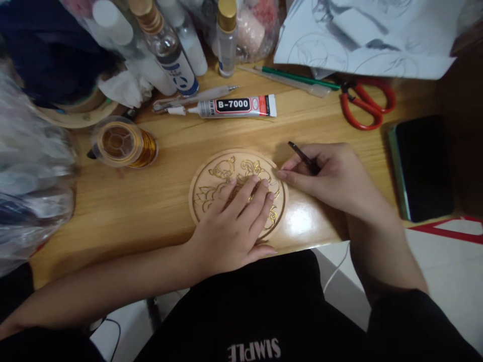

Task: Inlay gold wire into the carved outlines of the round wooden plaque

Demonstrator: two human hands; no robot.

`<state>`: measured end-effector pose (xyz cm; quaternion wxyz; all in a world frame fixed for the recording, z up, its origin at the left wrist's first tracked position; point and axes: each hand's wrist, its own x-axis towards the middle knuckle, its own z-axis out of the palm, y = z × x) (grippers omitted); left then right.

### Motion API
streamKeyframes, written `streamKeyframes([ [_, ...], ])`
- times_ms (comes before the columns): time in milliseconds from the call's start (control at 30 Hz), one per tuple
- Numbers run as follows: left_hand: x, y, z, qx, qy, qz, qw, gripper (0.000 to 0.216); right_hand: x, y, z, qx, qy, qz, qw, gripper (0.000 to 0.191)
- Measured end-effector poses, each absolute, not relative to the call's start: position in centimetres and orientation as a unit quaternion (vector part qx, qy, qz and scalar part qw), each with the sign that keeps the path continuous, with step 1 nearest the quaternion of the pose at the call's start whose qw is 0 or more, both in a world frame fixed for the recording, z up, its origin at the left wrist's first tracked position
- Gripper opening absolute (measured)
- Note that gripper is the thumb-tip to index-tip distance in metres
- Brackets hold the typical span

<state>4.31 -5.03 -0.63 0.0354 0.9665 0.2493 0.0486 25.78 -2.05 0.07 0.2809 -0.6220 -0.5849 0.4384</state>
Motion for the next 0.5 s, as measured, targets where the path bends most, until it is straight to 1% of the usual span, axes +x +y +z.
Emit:
streamKeyframes([
  [133, 4.3, -5.2, -0.7, 0.969, 0.244, 0.037, 0.023, 0.08, 25.6, -2.2, -0.2, -0.628, -0.579, 0.41, 0.32, 0.017],
  [200, 4.2, -5.2, -0.8, 0.969, 0.243, 0.032, 0.019, 0.081, 25.6, -2.2, -0.5, -0.632, -0.553, 0.384, 0.383, 0.02],
  [233, 4.2, -5.2, -0.8, 0.969, 0.243, 0.032, 0.018, 0.082, 25.7, -2.1, -0.7, -0.63, -0.531, 0.37, 0.429, 0.024],
  [300, 4.2, -5.3, -0.9, 0.969, 0.242, 0.034, 0.018, 0.083, 26.0, -1.9, -0.8, -0.611, -0.476, 0.346, 0.529, 0.04],
  [367, 4.2, -5.3, -1.0, 0.969, 0.243, 0.043, 0.02, 0.081, 26.2, -2.1, -0.5, -0.602, -0.44, 0.319, 0.585, 0.055],
  [433, 4.2, -5.3, -1.1, 0.967, 0.247, 0.051, 0.025, 0.079, 26.1, -2.9, 0.1, -0.637, -0.44, 0.271, 0.572, 0.062],
  [467, 4.1, -5.3, -1.1, 0.966, 0.25, 0.054, 0.028, 0.078, 25.8, -3.6, 0.5, -0.661, -0.446, 0.231, 0.558, 0.06],
  [500, 4.1, -5.3, -1.1, 0.966, 0.251, 0.055, 0.03, 0.077, 25.5, -4.5, 0.9, -0.671, -0.455, 0.221, 0.542, 0.054],
])
